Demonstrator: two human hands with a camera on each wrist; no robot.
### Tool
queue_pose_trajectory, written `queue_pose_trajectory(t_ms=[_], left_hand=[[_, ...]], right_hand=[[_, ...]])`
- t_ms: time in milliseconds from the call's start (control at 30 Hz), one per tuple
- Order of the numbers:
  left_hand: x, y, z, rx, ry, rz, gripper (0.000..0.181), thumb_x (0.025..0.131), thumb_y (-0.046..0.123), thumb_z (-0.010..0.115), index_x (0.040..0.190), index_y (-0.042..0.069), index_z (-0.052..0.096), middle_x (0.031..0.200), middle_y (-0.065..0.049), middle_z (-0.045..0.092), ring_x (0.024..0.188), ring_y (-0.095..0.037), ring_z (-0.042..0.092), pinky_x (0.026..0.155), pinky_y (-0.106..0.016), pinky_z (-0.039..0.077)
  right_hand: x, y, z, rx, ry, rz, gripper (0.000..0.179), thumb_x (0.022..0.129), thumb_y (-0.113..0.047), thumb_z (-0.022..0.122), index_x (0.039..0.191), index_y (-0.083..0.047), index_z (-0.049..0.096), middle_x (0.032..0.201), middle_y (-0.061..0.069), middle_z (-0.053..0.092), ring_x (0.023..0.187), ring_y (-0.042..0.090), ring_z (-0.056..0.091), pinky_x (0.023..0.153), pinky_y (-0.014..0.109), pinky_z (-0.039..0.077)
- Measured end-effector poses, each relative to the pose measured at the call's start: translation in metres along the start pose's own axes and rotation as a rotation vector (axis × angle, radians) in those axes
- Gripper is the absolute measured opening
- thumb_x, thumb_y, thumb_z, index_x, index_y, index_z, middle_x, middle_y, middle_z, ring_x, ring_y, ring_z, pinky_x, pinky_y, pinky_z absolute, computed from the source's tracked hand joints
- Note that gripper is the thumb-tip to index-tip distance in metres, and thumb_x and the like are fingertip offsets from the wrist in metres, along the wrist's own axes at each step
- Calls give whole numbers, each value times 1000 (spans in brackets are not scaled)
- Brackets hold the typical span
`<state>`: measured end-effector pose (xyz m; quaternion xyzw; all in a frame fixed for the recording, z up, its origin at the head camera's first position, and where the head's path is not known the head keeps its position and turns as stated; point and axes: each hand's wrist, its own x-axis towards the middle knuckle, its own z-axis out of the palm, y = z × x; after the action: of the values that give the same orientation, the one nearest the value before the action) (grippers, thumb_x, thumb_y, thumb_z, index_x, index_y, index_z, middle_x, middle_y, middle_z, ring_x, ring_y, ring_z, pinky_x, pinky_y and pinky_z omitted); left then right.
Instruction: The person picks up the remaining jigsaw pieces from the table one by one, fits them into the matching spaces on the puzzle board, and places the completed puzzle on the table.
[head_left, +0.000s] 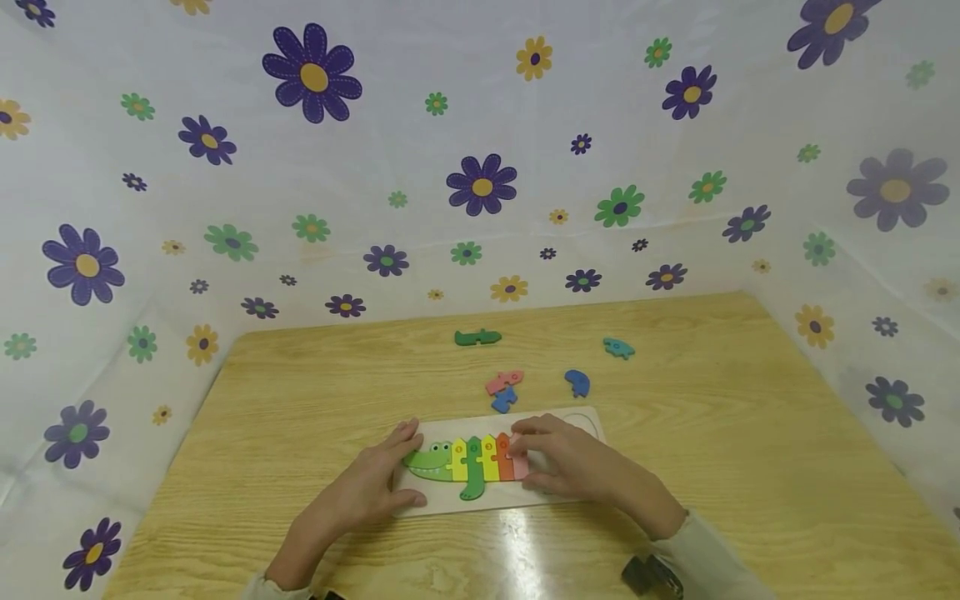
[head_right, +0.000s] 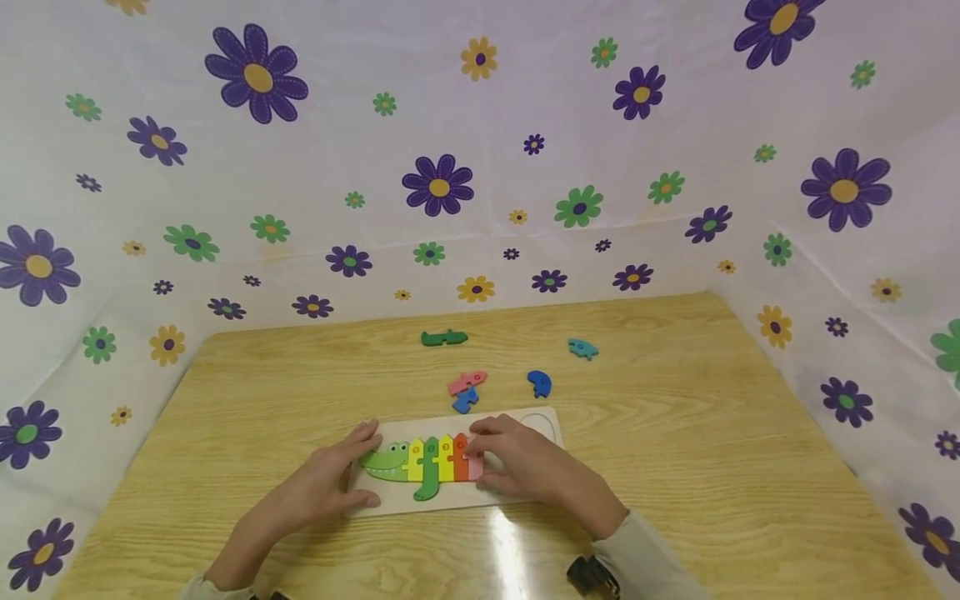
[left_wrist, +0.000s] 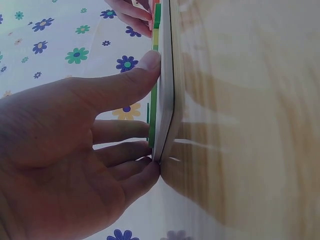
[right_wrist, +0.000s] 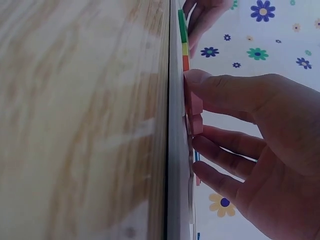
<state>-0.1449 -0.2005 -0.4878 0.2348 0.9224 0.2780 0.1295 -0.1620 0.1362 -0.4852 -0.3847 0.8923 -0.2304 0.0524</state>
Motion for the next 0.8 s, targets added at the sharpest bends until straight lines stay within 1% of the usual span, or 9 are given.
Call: queue_pose_trajectory(t_ms=[233, 467, 667, 800], left_hand=[[1, 1, -1, -4, -3, -7, 83, 86, 29, 85, 149, -8, 46, 165, -21, 27, 152, -40, 25, 121, -59, 25], [0, 1, 0, -4, 1, -17, 83, 85, 29, 85, 149, -8, 46, 165, -20, 27, 153, -39, 24, 120, -61, 24], [0, 2, 0, 3, -1, -25, 84, 85, 29, 86, 150, -6, 46, 166, -19, 27, 153, -37, 24, 121, -59, 25], [0, 2, 0, 6, -3, -23, 84, 85, 29, 85, 150, -6, 46, 166, -19, 26, 153, -38, 24, 121, -60, 24]], right_hand=[[-2, 0, -1, -10, -3, -19, 28, 94, -20, 76, 121, -14, 73, 143, 12, 60, 133, 28, 54, 109, 47, 48], [-1, 2, 2, -23, 9, -56, 30, 93, -21, 78, 121, -13, 74, 144, 13, 60, 133, 28, 54, 109, 45, 48], [0, 1, 0, -26, -5, -50, 32, 93, -21, 78, 123, -11, 73, 144, 14, 60, 133, 29, 55, 109, 46, 49], [-1, -1, 0, -24, -15, -34, 32, 93, -20, 78, 124, -11, 73, 145, 14, 59, 134, 29, 54, 109, 47, 48]])
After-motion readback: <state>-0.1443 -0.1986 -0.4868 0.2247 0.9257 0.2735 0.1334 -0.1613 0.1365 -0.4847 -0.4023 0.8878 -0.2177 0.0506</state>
